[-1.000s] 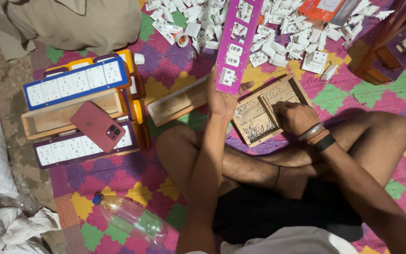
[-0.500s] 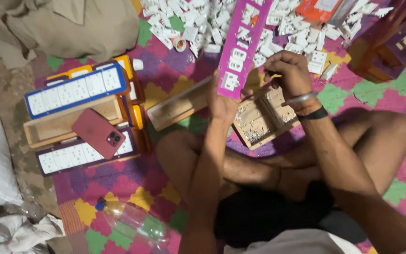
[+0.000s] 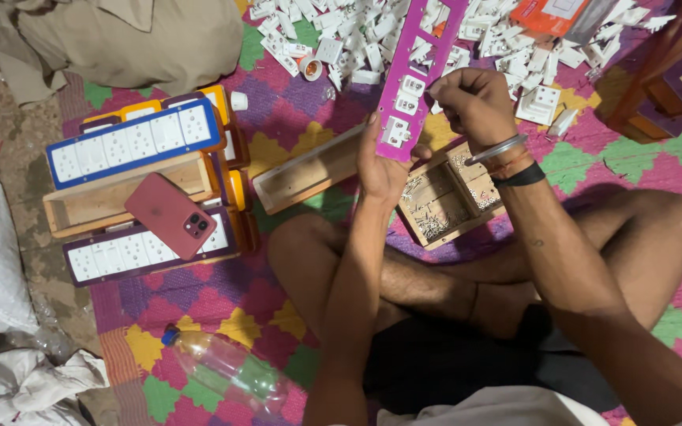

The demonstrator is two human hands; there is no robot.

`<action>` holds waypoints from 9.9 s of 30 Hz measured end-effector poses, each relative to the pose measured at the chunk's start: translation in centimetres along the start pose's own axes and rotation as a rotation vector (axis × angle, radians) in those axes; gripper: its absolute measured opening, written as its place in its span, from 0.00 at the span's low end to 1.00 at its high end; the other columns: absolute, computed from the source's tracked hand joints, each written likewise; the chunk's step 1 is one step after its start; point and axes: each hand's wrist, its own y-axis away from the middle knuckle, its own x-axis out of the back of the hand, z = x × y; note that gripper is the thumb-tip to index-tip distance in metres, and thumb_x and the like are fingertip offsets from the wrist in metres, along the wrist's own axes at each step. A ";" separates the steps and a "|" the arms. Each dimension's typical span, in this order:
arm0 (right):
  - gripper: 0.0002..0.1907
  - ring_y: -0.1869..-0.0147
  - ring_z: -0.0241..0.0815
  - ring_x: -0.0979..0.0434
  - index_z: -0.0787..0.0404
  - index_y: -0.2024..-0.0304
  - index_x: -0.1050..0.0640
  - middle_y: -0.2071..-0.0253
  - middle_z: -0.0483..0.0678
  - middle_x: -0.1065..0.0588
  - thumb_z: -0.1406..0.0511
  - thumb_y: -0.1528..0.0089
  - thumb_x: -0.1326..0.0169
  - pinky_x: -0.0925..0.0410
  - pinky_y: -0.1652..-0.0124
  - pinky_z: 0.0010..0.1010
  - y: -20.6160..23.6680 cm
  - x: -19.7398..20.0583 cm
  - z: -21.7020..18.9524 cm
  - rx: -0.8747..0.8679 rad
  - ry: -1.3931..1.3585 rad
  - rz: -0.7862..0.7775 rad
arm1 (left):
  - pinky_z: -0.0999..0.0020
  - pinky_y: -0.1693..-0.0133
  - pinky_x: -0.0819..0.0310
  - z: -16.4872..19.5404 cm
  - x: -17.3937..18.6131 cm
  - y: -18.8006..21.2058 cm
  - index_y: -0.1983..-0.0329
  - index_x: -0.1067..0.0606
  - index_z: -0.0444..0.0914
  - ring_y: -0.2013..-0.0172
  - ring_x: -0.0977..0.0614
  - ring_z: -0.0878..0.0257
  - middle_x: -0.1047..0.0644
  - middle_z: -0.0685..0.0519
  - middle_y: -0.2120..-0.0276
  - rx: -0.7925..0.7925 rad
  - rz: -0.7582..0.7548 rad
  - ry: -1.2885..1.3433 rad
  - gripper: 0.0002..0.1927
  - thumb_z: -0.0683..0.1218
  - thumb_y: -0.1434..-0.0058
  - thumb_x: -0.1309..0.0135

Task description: The person sits on a patterned mat and assembles small white electrical components into a purple plastic strip. They pick up components from a pile and place them into slots on the strip, occasionally using a small wooden box containing metal parts.

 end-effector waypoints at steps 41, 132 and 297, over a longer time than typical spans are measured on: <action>0.06 0.60 0.36 0.26 0.64 0.56 0.15 0.61 0.48 0.25 0.71 0.35 0.31 0.33 0.63 0.25 1.1 -1.3 1.0 0.714 0.623 0.134 | 0.65 0.68 0.28 1.4 -1.4 0.6 0.41 0.29 0.38 0.58 0.20 0.61 0.21 0.49 0.54 0.064 0.089 0.127 0.30 0.66 0.31 0.56; 0.07 0.67 0.31 0.20 0.65 0.58 0.18 0.67 0.45 0.19 0.66 0.34 0.39 0.30 0.68 0.20 3.4 -0.9 1.4 0.029 -0.016 -0.040 | 0.67 0.69 0.30 0.5 -0.4 0.1 0.44 0.29 0.36 0.63 0.19 0.57 0.21 0.48 0.59 0.071 0.105 0.064 0.31 0.66 0.28 0.58; 0.07 0.64 0.55 0.22 0.59 0.59 0.19 0.62 0.50 0.24 0.66 0.40 0.40 0.29 0.66 0.43 3.6 -6.7 -4.2 0.750 1.037 0.090 | 0.64 0.50 0.32 -1.2 0.9 -1.5 0.41 0.26 0.42 0.52 0.24 0.63 0.23 0.56 0.51 0.017 0.174 0.140 0.22 0.60 0.27 0.49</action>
